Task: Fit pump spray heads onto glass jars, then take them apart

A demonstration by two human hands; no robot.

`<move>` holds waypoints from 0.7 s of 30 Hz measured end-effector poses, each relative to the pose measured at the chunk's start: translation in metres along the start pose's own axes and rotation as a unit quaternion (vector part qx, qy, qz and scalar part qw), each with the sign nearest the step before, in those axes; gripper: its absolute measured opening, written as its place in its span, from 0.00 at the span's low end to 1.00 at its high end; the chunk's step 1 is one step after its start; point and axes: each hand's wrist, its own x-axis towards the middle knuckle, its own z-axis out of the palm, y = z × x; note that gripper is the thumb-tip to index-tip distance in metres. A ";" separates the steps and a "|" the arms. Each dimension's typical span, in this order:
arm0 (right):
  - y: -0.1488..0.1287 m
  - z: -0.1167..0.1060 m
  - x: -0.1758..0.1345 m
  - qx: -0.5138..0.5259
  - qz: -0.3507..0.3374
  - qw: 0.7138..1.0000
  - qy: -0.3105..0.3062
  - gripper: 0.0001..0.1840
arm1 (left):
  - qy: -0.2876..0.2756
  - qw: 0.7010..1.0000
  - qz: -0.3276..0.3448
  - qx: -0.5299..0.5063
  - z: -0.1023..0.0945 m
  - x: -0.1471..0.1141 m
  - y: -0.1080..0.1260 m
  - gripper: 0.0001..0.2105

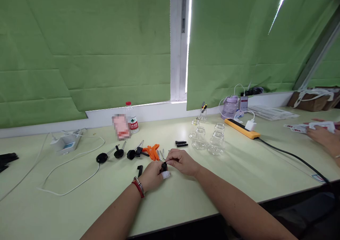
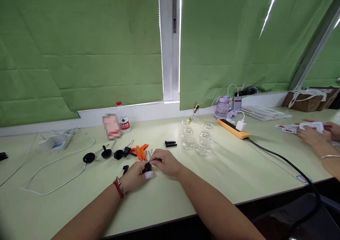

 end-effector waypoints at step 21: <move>0.046 -0.041 -0.008 -0.301 0.314 0.897 0.080 0.13 | -0.010 1.000 -0.015 -0.008 -0.002 -0.001 0.002 0.08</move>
